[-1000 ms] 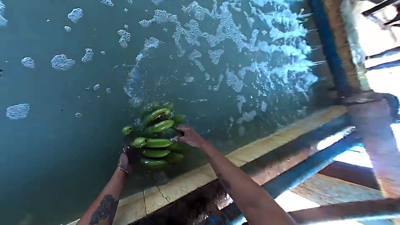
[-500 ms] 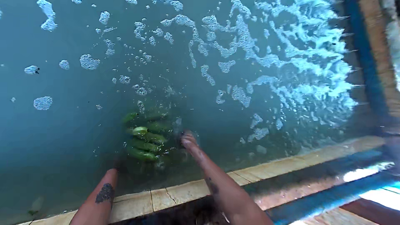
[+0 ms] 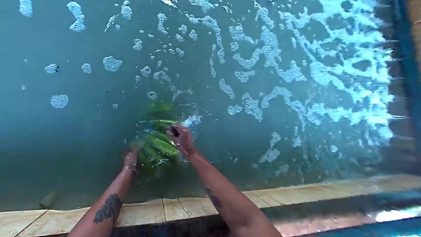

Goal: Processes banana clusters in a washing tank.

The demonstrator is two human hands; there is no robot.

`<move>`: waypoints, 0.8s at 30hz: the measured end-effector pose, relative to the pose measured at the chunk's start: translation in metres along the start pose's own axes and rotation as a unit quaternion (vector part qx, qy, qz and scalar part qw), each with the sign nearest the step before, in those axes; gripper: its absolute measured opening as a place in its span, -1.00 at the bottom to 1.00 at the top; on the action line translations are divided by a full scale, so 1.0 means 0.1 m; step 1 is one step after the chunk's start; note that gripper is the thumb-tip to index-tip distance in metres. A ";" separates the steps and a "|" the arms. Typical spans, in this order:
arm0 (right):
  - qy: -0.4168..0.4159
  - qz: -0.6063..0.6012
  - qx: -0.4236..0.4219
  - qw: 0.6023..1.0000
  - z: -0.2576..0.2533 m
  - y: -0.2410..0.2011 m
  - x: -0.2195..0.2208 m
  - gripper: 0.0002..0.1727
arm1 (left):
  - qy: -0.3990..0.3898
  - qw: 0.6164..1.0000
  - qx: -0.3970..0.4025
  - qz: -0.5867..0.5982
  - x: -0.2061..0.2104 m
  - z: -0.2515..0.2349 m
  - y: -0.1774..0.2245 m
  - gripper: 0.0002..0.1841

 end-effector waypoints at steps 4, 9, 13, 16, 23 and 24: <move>-0.243 0.083 0.110 0.960 -0.50 -0.24 0.29 -0.51 | 0.039 0.992 0.101 -0.066 0.11 0.08 0.26 -0.35; -0.248 0.173 0.201 0.932 -0.55 -0.30 0.35 -0.68 | 0.078 0.976 0.116 -0.168 0.11 0.24 0.41 -0.22; -0.220 0.188 0.197 0.937 0.02 0.17 0.11 -0.61 | 0.066 0.971 0.134 -0.185 -0.07 0.11 0.48 -0.26; -0.256 0.212 0.310 0.890 1.02 1.04 -0.41 -0.55 | 0.050 0.967 0.176 -0.178 -0.30 -0.06 0.58 -0.39; -0.104 0.194 0.460 0.860 2.53 1.86 -2.16 -0.26 | 0.039 0.899 0.341 -0.273 -0.45 -0.12 0.76 -0.36; -0.082 0.176 0.449 0.872 2.46 1.74 -2.19 -0.22 | 0.051 0.882 0.366 -0.294 -0.40 0.00 0.71 -0.32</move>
Point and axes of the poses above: each hand's wrist, its own z-axis away from the middle knuckle, its own x-axis out of the palm, y = z × x, the point moved 5 cm from there along -z, towards the middle knuckle, and after that the axes turned 13 degrees about -y, right-handed, at the moved point
